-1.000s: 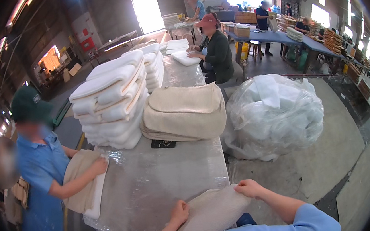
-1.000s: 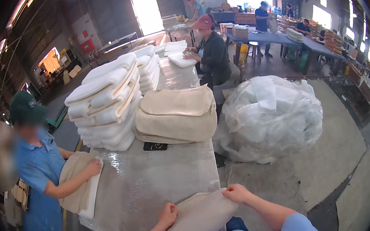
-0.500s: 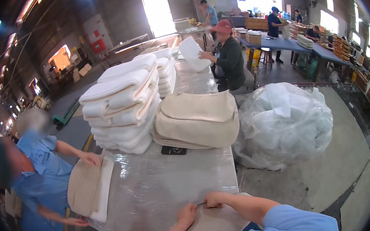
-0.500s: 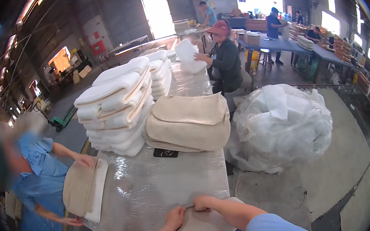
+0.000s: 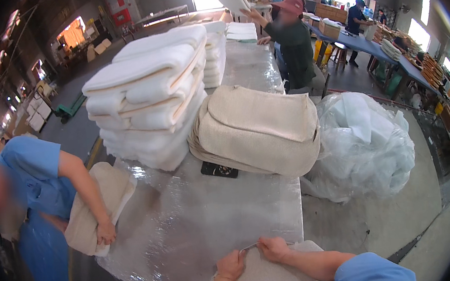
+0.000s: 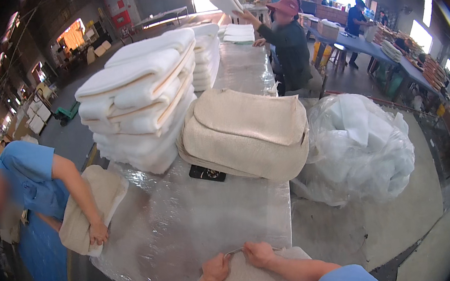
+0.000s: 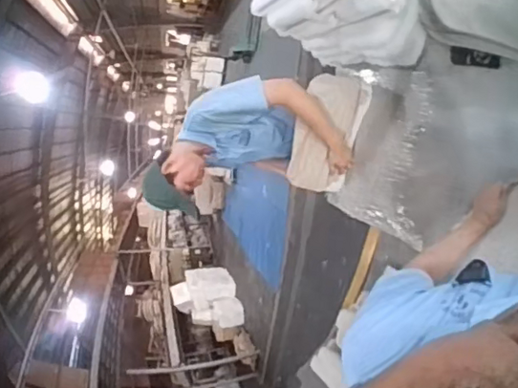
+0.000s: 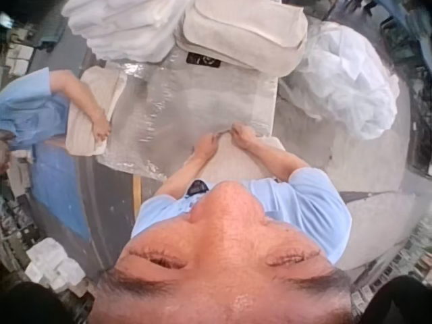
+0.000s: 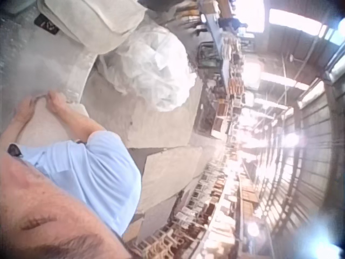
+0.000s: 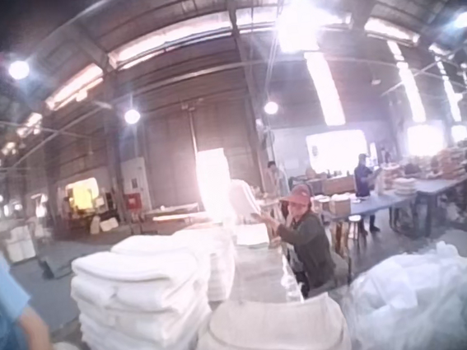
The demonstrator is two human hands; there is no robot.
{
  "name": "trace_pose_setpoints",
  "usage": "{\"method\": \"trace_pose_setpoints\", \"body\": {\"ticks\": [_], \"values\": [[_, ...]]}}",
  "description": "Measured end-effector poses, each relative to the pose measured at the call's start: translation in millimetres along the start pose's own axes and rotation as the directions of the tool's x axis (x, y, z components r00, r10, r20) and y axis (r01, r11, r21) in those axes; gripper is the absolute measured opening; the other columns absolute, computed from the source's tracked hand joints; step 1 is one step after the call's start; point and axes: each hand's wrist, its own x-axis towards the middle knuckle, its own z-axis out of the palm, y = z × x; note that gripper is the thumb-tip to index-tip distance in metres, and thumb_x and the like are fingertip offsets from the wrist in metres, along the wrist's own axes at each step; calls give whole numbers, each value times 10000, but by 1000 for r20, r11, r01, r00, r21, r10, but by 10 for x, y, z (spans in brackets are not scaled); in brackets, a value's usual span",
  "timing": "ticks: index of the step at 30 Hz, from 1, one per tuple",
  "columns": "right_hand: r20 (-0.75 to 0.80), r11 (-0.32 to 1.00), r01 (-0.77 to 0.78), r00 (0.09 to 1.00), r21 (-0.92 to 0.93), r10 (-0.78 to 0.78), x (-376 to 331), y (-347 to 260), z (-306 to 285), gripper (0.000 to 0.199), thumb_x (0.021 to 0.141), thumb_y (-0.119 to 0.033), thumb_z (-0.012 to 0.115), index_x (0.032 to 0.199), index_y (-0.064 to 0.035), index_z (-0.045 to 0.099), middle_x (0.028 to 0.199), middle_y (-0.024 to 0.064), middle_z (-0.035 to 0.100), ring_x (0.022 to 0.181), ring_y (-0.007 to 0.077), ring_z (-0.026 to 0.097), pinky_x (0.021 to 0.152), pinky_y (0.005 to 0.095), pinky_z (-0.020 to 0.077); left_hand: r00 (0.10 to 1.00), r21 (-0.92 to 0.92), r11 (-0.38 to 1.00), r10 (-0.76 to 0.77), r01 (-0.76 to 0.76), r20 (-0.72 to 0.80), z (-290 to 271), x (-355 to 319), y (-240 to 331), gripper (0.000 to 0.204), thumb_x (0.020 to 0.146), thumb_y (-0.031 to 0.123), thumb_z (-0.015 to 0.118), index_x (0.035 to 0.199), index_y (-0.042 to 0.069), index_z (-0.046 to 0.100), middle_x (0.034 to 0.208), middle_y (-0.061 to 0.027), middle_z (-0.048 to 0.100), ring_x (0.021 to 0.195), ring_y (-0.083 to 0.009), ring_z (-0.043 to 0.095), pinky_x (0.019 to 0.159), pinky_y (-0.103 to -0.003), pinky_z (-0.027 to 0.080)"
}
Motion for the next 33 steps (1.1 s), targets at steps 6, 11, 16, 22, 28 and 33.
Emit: {"method": "trace_pose_setpoints", "body": {"ticks": [6, 11, 16, 22, 28, 33], "values": [[3, 995, 101, 995, -29, -100, 61, 100, 16, 294, 1035, -395, 620, 1128, -138, 728, 962, 222, 751, 912, 466, 722, 792, 576, 566, 986, 5, 995, -95, 95, 137, -115, 32, 101, 464, 1094, 505, 505, 1064, 91, 711, 1019, -189, 761, 975, -440, 719, 842, -542, 550], [403, 984, 82, 915, -157, -12, 227, 148, -405, 303, 1031, -373, 624, 1147, -121, 746, 966, 195, 769, 898, 438, 743, 806, 543, 582, 965, 89, 995, -56, 34, 258, -446, -31, 59, 474, 1081, 529, 533, 1101, 99, 731, 1039, -190, 764, 989, -433, 720, 852, -540, 550], [423, 979, -135, 887, -151, 188, 122, 128, -856, 297, 1038, -359, 610, 1148, -118, 744, 978, 176, 780, 923, 432, 745, 843, 547, 581, 947, 211, 977, -103, 39, 303, -689, -230, -134, 462, 1082, 510, 530, 1098, 104, 749, 1062, -195, 769, 998, -445, 719, 853, -549, 546], [14, 990, 54, 999, -128, -52, -42, 401, -441, 284, 1055, -364, 595, 1097, -111, 718, 984, 213, 763, 937, 458, 724, 849, 577, 562, 995, 178, 982, -76, 64, 59, -416, -260, -304, 455, 1083, 500, 519, 1036, 108, 744, 961, -191, 767, 928, -443, 726, 812, -552, 549], [64, 988, 91, 994, -123, -84, 35, 499, -408, 293, 1056, -374, 604, 1095, -102, 706, 997, 211, 757, 964, 440, 722, 837, 574, 552, 991, 153, 982, -124, 114, 55, -329, -200, -337, 435, 1075, 494, 544, 1017, 108, 736, 909, -164, 762, 896, -423, 729, 797, -523, 553], [-1, 992, -85, 996, 94, 86, 51, 533, -773, 385, 1008, -296, 716, 1343, -111, 674, 1071, 168, 778, 967, 382, 753, 852, 480, 585, 965, -99, 962, -259, 253, -45, -503, -248, -445, 365, 1050, 409, 634, 1133, 73, 749, 1012, -163, 773, 971, -365, 741, 838, -478, 560]]}}
